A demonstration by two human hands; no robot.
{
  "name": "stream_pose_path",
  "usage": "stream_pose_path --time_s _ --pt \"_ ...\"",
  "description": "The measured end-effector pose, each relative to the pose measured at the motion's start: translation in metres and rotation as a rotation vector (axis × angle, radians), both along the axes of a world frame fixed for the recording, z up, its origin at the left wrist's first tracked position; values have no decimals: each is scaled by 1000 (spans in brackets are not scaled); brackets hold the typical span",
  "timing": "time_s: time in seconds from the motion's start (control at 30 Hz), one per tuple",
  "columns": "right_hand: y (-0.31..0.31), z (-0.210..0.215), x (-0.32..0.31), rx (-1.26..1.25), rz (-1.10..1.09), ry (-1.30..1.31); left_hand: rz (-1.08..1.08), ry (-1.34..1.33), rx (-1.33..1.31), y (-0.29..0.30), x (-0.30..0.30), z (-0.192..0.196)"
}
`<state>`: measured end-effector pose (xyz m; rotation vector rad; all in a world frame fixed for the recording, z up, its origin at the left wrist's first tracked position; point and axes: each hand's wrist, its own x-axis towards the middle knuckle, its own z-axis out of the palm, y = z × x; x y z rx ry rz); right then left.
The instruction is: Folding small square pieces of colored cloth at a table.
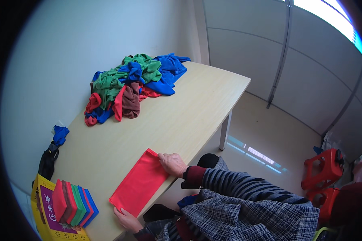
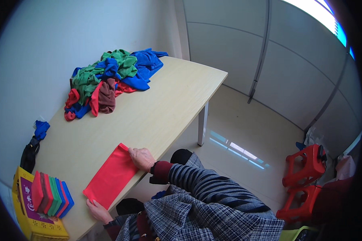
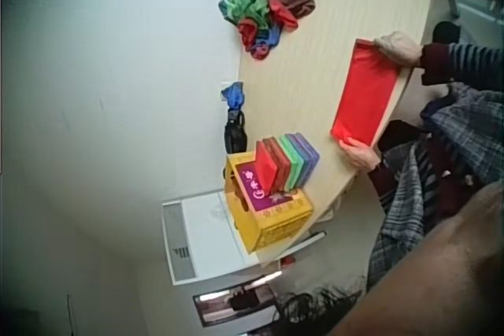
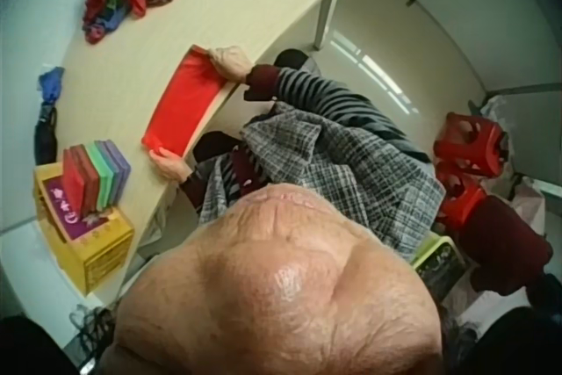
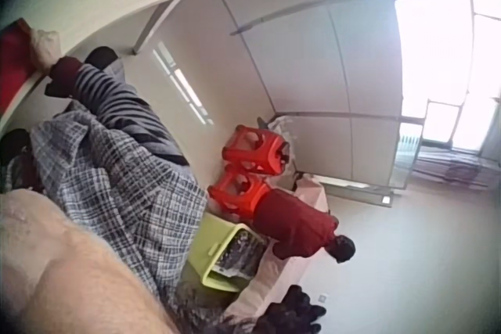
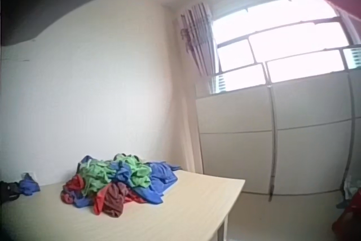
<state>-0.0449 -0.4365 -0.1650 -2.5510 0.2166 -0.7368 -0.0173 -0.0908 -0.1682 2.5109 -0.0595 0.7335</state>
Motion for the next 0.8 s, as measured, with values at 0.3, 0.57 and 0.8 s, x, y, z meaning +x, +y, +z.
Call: stream_pose_path --time_s 0.3,0.57,0.8 --pt "0 1 0 -4 -3 -84 17 14 31 -1 0 2" --pt "0 -4 -1 -14 0 -113 -12 27 -16 3 3 -4" --pt "8 -7 3 -47 -7 -94 16 24 12 10 0 -5"
